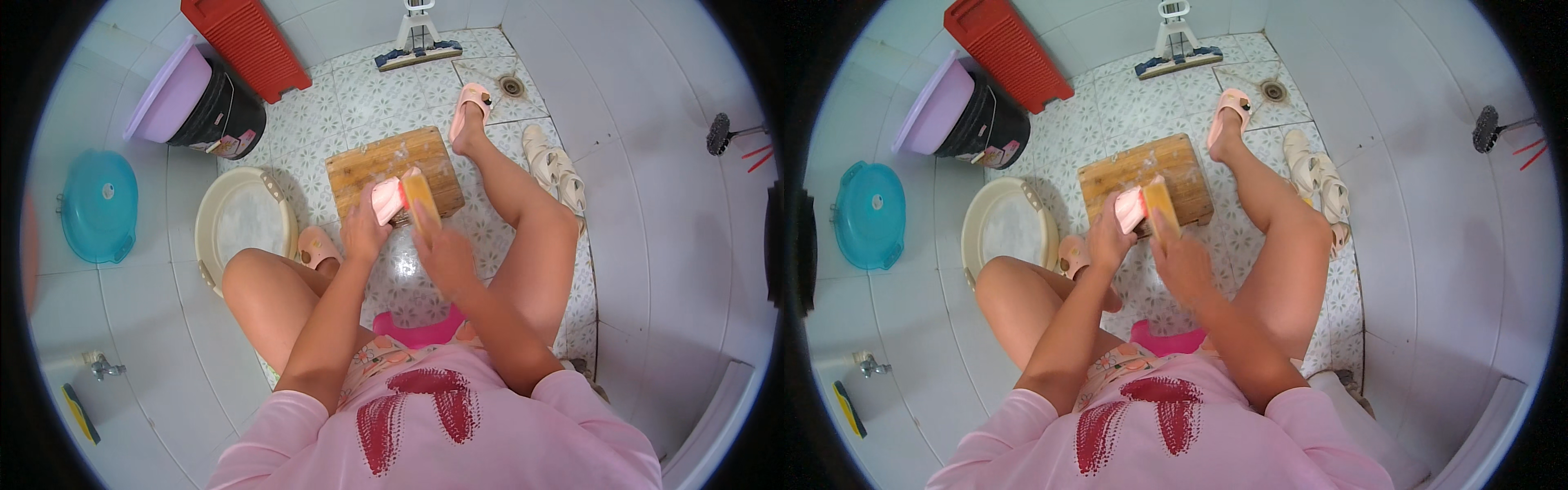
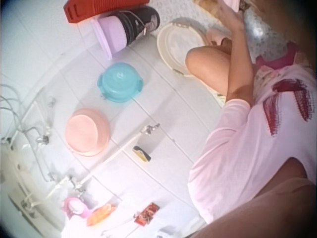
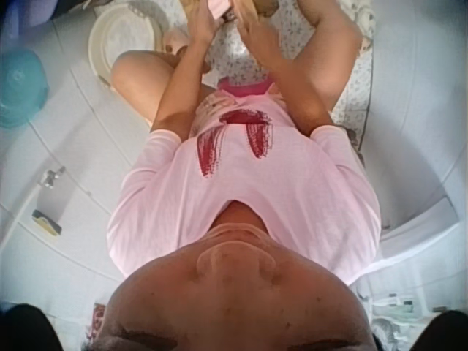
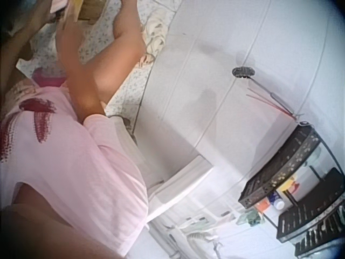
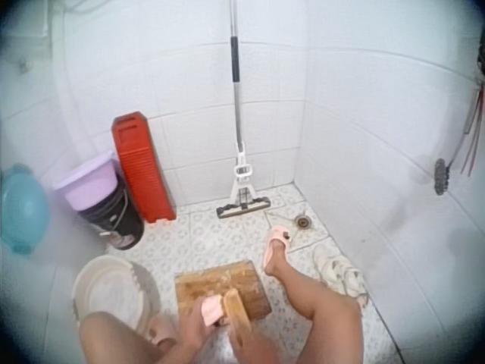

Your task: The person cleans a shoe using a brush and soapy water. They scrub the exterior of the shoe while holding it against a wooden board and then rinse it in a basin of water.

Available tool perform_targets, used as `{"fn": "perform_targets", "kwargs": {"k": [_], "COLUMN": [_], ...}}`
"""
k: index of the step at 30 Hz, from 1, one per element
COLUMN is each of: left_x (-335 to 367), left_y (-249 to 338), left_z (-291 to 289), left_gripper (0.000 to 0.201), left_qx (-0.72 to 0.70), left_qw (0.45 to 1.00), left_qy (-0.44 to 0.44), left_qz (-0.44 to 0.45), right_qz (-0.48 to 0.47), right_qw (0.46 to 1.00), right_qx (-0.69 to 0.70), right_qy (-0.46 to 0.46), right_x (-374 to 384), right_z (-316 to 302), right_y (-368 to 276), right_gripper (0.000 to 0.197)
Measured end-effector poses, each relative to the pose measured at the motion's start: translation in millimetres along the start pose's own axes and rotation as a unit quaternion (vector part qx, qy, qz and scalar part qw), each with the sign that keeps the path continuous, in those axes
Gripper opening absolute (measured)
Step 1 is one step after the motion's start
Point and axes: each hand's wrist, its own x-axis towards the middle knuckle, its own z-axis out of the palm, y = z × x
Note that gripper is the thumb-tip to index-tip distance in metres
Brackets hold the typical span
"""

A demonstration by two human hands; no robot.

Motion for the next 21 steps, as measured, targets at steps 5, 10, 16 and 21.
{"fn": "perform_targets", "kwargs": {"k": [5, 10, 16, 21], "left_x": [2, 2, 4, 7], "left_y": [-18, -14, -12, -22], "left_z": [8, 8, 5, 6], "left_gripper": [0.083, 0.08, 0.084, 0.083], "left_qx": [-0.028, 0.0, -0.008, -0.018], "left_qw": [0.999, 1.0, 0.998, 0.997], "left_qy": [0.028, 0.024, 0.055, 0.066], "left_qz": [0.03, 0.017, -0.034, -0.024], "right_qz": [0.052, 0.062, 0.044, 0.001], "right_qw": [0.998, 0.996, 0.999, 0.998], "right_qx": [-0.02, -0.069, 0.015, -0.042], "right_qy": [-0.027, 0.015, 0.0, -0.037], "right_x": [17, 80, 38, 20], "right_z": [9, 17, -6, 20], "right_y": [-13, 22, -5, -26], "right_gripper": [0.05, 0.049, 0.049, 0.051]}}
